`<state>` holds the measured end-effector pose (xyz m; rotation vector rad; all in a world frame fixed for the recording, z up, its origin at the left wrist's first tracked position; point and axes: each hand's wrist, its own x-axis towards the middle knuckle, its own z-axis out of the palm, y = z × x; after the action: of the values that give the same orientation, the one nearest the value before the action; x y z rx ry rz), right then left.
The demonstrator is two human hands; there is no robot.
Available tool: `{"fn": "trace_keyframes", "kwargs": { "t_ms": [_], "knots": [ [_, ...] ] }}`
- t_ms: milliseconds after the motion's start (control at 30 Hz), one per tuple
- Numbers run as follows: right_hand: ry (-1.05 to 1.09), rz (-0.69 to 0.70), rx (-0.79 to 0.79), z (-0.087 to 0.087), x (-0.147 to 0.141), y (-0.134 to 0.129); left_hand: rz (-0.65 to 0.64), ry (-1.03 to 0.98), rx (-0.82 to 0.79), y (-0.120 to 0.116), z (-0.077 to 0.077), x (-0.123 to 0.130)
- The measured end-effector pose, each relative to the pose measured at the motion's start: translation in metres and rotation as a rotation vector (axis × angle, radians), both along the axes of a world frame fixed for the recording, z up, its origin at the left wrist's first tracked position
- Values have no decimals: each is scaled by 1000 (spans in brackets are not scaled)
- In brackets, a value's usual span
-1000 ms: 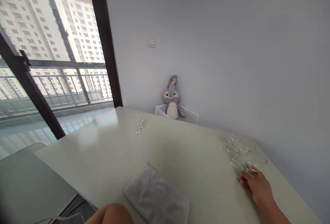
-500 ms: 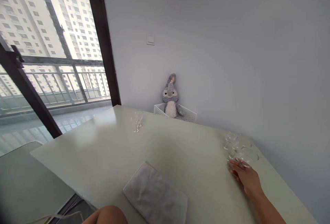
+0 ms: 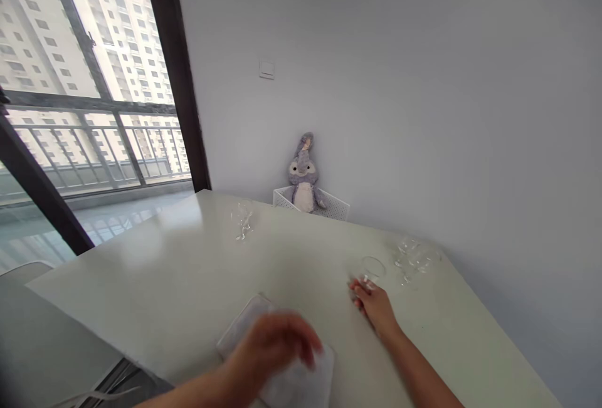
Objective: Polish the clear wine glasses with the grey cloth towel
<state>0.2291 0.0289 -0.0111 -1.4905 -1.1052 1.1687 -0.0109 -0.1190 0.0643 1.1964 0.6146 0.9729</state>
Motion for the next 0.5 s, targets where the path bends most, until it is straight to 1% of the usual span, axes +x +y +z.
{"fn": "trace_keyframes", "kwargs": {
  "t_ms": [33, 67, 100, 133, 167, 233, 333, 433, 500],
  "knots": [
    [14, 50, 4, -1, -17, 1, 109, 25, -2, 19, -2, -7],
    [24, 102, 9, -1, -35, 3, 401, 163, 5, 37, -5, -14],
    [32, 147, 13, -1, -53, 6, 578, 319, 7, 55, -10, -22],
    [35, 183, 24, 0, -72, 8, 678, 450, 9, 71, -16, -28],
    [37, 223, 35, 1, -90, 10, 713, 542, 19, 85, -24, -34],
    [45, 313, 68, 5, -126, 14, 736, 644, 29, 107, -40, -43],
    [88, 473, 112, 9, -170, 13, 809, 677, 23, 127, -60, -51],
    [107, 626, 172, 9, -194, 8, 864, 667, -57, 137, -69, -58],
    [117, 655, 156, 5, -195, 5, 882, 670, -92, 140, -70, -66]
  ]
}}
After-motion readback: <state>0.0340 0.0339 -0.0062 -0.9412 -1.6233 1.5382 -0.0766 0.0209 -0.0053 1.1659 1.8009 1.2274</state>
